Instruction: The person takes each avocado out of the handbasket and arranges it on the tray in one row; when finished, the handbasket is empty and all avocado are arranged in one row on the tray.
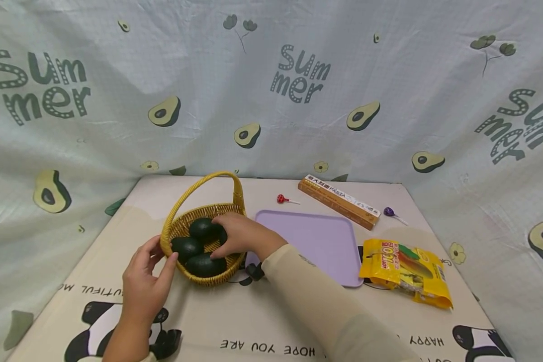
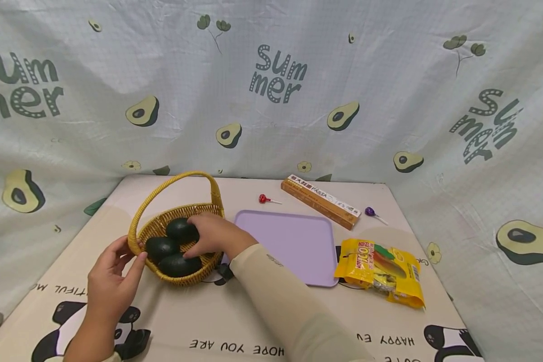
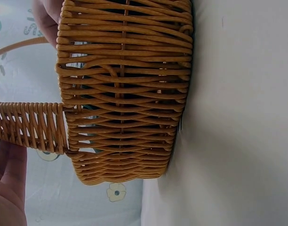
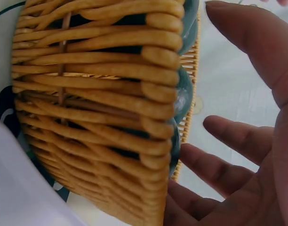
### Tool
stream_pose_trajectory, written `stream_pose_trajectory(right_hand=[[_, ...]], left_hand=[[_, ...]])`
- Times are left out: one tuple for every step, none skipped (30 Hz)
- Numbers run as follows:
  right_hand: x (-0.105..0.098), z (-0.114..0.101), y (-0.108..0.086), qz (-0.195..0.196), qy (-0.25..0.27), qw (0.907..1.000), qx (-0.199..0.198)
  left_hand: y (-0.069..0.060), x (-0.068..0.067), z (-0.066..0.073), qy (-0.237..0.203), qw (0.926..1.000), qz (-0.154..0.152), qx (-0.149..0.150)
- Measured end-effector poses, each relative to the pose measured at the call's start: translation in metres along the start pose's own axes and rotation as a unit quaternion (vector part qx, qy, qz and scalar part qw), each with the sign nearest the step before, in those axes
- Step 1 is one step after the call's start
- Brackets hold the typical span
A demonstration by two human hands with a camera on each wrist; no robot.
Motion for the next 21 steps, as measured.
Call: stream_pose_trajectory(right_hand=[[0.0, -0.001, 0.001, -0.006, -0.005, 1.0, 0.003], [0.0, -0.002, 0.002, -0.011, -0.008, 0.9999, 0.005], [0.0, -0.003, 0.003, -0.017, -0.011, 0.9998, 0.008], [0.0, -0.004, 0.005, -0.022, -0.012, 0.9996, 0.011], [-0.001, -0.004, 0.006, -0.026, -0.012, 0.9995, 0.015], [-0.001, -0.005, 0.007, -0.031, -0.011, 0.9993, 0.019], [-0.001, -0.005, 0.008, -0.035, -0.011, 0.9991, 0.023], [-0.001, -0.005, 0.009, -0.039, -0.009, 0.9988, 0.027], [-0.001, -0.005, 0.01, -0.043, -0.009, 0.9986, 0.03], [-0.001, -0.005, 0.012, -0.048, -0.007, 0.9983, 0.033], [-0.001, -0.005, 0.013, -0.053, -0.004, 0.998, 0.035], [-0.001, -0.005, 0.014, -0.058, -0.001, 0.9976, 0.037], [-0.001, -0.005, 0.015, -0.064, 0.002, 0.9973, 0.038], [-0.001, -0.005, 0.016, -0.069, 0.006, 0.9969, 0.038], [-0.002, -0.005, 0.017, -0.073, 0.009, 0.9966, 0.037], [-0.002, -0.005, 0.018, -0.077, 0.012, 0.9963, 0.036], [-0.002, -0.005, 0.019, -0.081, 0.012, 0.996, 0.035], [-0.001, -0.005, 0.021, -0.084, 0.012, 0.9958, 0.034], [-0.001, -0.005, 0.022, -0.086, 0.008, 0.9957, 0.033], [0.0, -0.005, 0.023, -0.088, 0.006, 0.9956, 0.032], [0.0, -0.006, 0.024, -0.091, 0.005, 0.9953, 0.033]], left_hand=[[0.0, 0.0, 0.0, 0.001, 1.0, 0.0, -0.001], [0.0, 0.0, 0.0, 0.002, 1.0, -0.001, -0.001], [0.0, 0.0, -0.001, 0.003, 1.0, -0.001, -0.001], [0.0, 0.0, -0.001, 0.003, 1.0, -0.001, -0.001], [-0.001, 0.0, -0.001, 0.004, 1.0, -0.002, 0.0], [-0.001, 0.0, -0.002, 0.004, 1.0, -0.002, 0.001], [-0.001, 0.0, -0.002, 0.003, 1.0, -0.001, 0.003], [0.0, 0.0, -0.002, 0.002, 1.0, -0.001, 0.004], [-0.001, 0.001, -0.002, 0.002, 1.0, -0.001, 0.006], [0.0, 0.001, -0.002, 0.001, 1.0, -0.001, 0.008], [0.0, 0.001, -0.002, 0.0, 1.0, -0.001, 0.009], [0.0, 0.001, -0.002, 0.001, 0.9999, -0.001, 0.01], [0.0, 0.001, -0.002, 0.0, 0.9999, -0.001, 0.012], [0.0, 0.001, -0.002, 0.0, 0.9999, -0.001, 0.012], [0.0, 0.0, -0.001, 0.0, 0.9999, -0.001, 0.013], [0.0, 0.0, -0.001, 0.0, 0.9999, -0.001, 0.013], [0.0, 0.0, -0.001, 0.002, 0.9999, -0.002, 0.012], [0.0, 0.0, -0.001, 0.003, 0.9999, -0.002, 0.011], [0.0, 0.0, -0.001, 0.002, 0.9999, -0.002, 0.009], [0.0, 0.0, -0.001, 0.003, 1.0, -0.003, 0.008], [0.0, 0.0, -0.001, 0.004, 1.0, -0.003, 0.006]])
Point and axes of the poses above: each hand's wrist, its own y-axis towards the middle knuckle, its own x-axis out of the palm, z = x × y, the point moved 2 cm from there along y, towards the middle knuckle, and after that the axes turned 8 degrees about -y, right-handed, at the moved point
